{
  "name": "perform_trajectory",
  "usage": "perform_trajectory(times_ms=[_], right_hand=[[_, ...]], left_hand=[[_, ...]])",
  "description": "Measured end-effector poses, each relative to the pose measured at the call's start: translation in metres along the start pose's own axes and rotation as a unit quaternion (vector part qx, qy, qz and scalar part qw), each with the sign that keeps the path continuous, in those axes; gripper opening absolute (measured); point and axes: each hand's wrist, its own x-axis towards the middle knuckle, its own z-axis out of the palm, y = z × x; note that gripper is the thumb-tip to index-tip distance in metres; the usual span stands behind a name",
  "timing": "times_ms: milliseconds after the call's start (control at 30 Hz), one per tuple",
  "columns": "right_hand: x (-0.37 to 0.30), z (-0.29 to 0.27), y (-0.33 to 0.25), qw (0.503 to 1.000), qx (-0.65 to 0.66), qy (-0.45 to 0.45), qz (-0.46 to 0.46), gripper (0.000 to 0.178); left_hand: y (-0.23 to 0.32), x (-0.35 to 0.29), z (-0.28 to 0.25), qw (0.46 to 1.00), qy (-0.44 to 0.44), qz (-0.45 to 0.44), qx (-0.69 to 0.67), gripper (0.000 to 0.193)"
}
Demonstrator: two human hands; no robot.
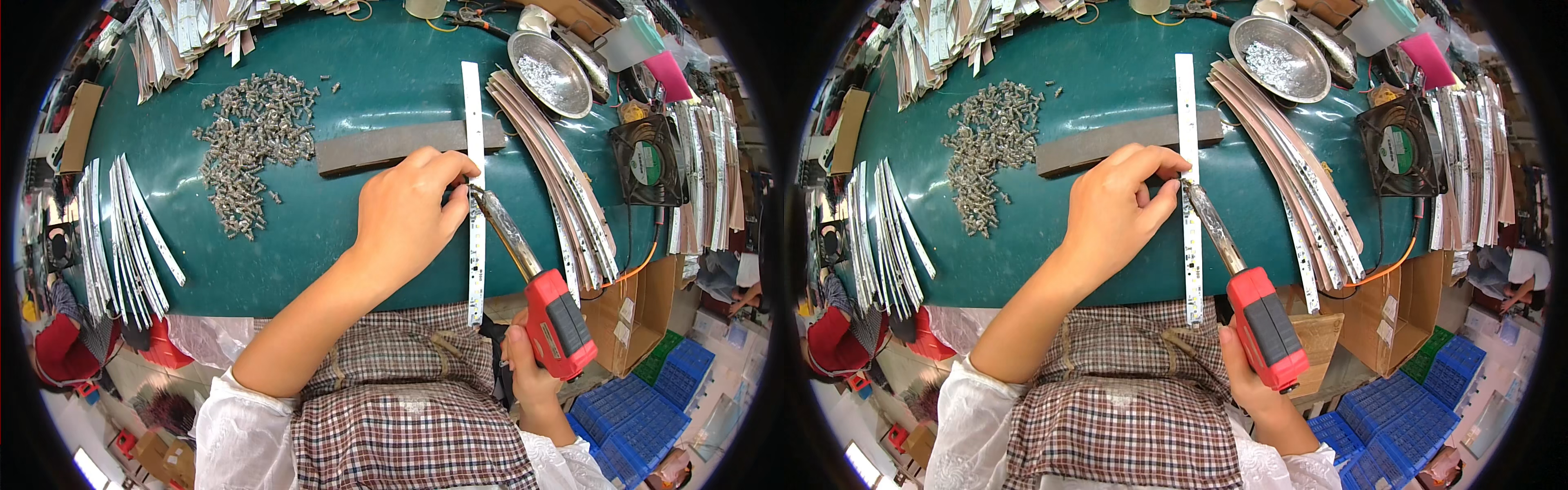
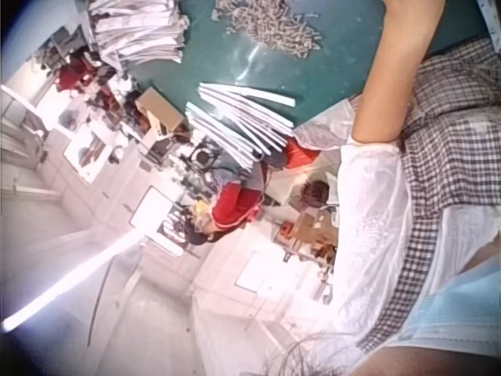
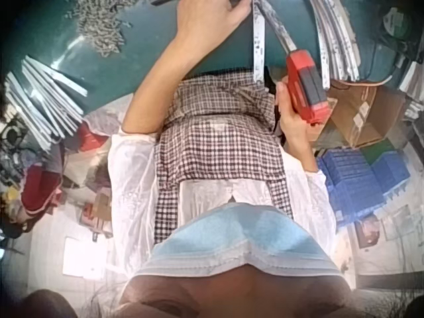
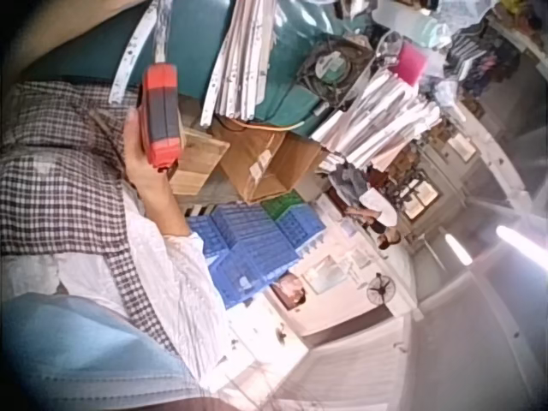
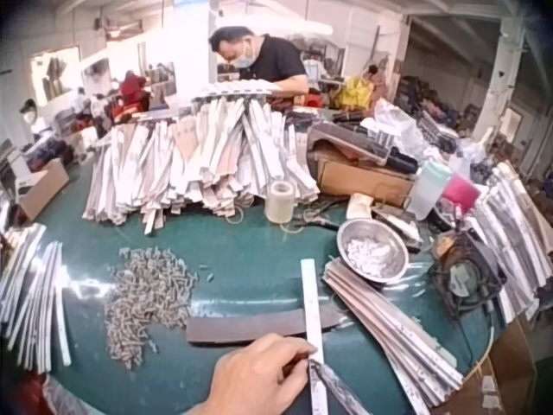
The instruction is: The person places components onto LED light strips by hand and solders them in place with a soldering gun.
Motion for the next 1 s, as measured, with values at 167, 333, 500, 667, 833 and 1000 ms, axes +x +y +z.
perform_trajectory(times_ms=[167,333,500,667,833,1000], right_hand=[[-0.002,0.002,0.003,0.999,-0.037,0.026,0.01,0.01],[-0.003,-0.001,0.003,0.998,-0.064,0.009,0.011,0.009],[-0.011,-0.004,0.005,0.994,-0.081,0.07,-0.009,0.014],[0.003,-0.013,-0.02,0.982,0.003,0.186,-0.006,0.02],[0.022,-0.016,-0.042,0.966,0.071,0.247,-0.037,0.021],[-0.002,-0.012,-0.027,0.997,-0.017,0.079,-0.004,0.018]], left_hand=[[-0.001,0.0,0.0,1.0,0.002,-0.001,0.002,0.02],[-0.002,0.0,0.0,1.0,0.003,-0.002,-0.002,0.019],[0.0,0.0,0.0,1.0,0.001,-0.004,-0.006,0.019],[0.001,0.001,-0.001,1.0,-0.006,-0.007,-0.003,0.019],[0.004,0.001,-0.005,0.999,-0.019,-0.031,0.005,0.015],[0.0,0.001,0.0,1.0,-0.003,-0.012,-0.009,0.019]])
